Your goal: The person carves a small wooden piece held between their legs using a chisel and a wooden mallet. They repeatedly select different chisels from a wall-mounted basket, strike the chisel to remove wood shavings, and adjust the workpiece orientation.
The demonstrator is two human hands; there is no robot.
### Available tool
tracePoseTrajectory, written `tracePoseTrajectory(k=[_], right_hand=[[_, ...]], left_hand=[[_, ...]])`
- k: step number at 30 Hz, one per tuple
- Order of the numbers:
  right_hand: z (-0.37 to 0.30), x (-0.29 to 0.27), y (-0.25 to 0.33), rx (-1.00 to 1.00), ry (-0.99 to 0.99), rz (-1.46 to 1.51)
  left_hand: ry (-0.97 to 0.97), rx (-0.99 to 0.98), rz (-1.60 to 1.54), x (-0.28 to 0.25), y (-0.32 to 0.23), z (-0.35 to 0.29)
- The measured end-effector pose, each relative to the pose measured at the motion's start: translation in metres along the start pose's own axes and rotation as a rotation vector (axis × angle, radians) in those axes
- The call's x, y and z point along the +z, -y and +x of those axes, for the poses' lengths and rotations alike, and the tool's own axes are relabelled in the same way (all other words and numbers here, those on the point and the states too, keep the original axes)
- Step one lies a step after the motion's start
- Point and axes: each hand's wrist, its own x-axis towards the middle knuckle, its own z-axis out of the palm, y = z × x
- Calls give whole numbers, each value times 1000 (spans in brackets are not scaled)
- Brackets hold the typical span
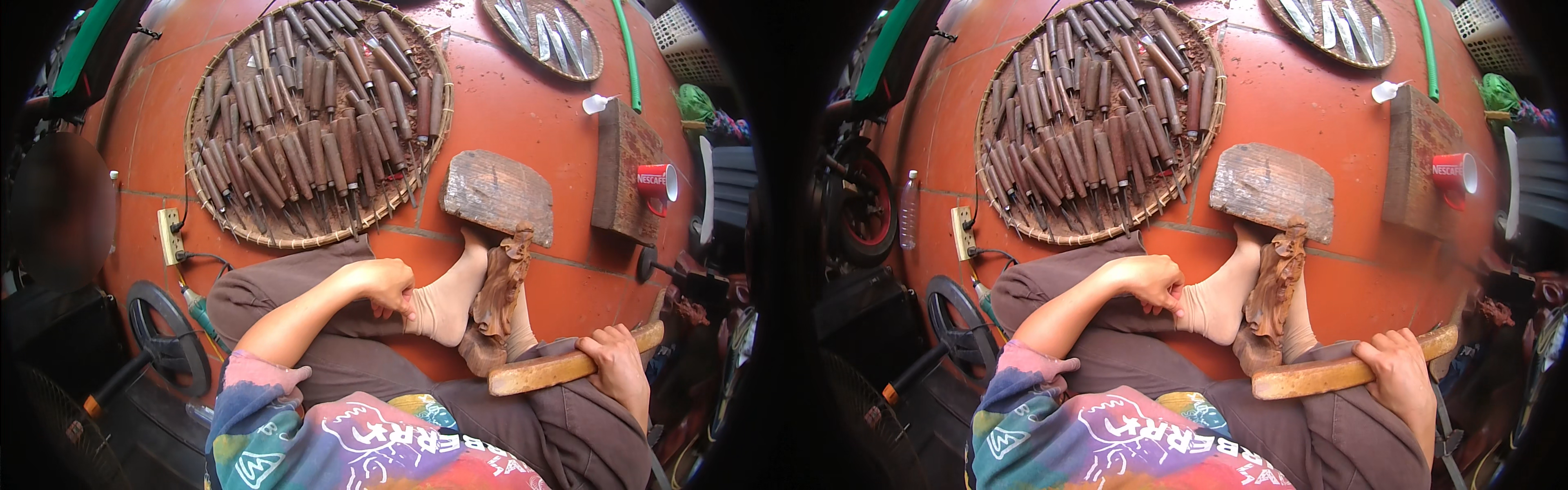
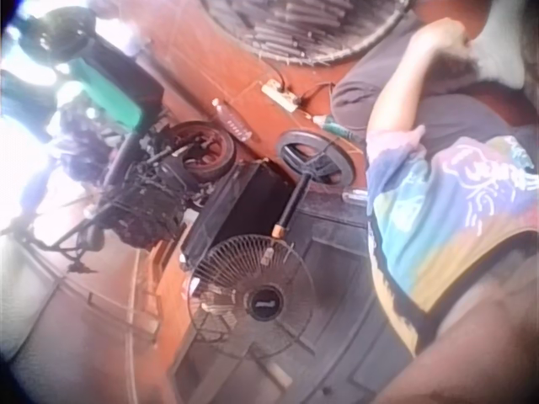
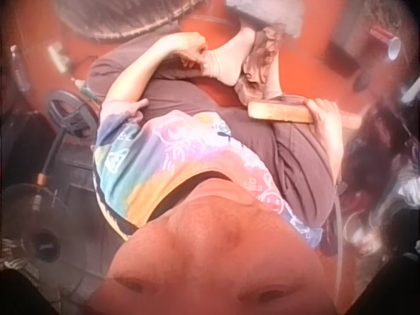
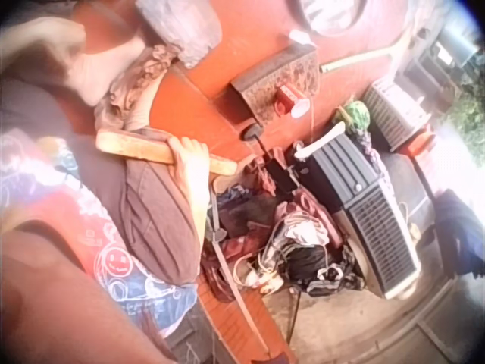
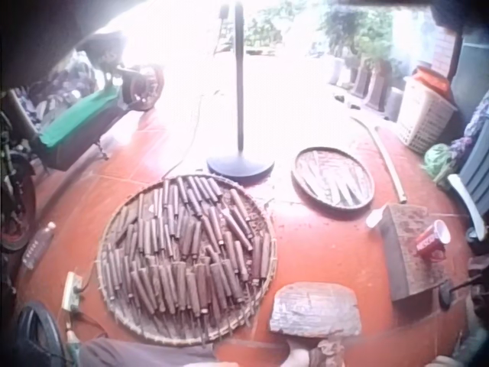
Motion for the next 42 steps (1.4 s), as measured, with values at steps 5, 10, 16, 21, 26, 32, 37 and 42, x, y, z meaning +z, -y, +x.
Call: tracePoseTrajectory(k=[5, 10, 16, 21, 26, 32, 37, 42], right_hand=[[-2, -1, 0, 28, 16, -11], [0, 0, 1, 28, 25, 4], [-3, -2, 1, 37, 13, -12], [0, 4, -2, 10, -3, 21], [-4, -1, -1, 36, 3, -6], [-4, 5, -2, 36, 10, 5], [-3, 5, -1, 39, 8, 4], [-2, 5, 1, 53, 6, 0]], left_hand=[[-10, 33, 31, -2, -2, 1], [-4, 18, 22, 1, 1, 0], [-6, 68, 8, -4, -1, 3], [-55, 73, 10, -5, 8, -7], [-49, 102, 36, -6, 7, 4], [-52, 57, 64, 0, 5, 3], [-78, 71, 80, 3, 6, 4], [-90, 89, 101, 3, 6, 4]])
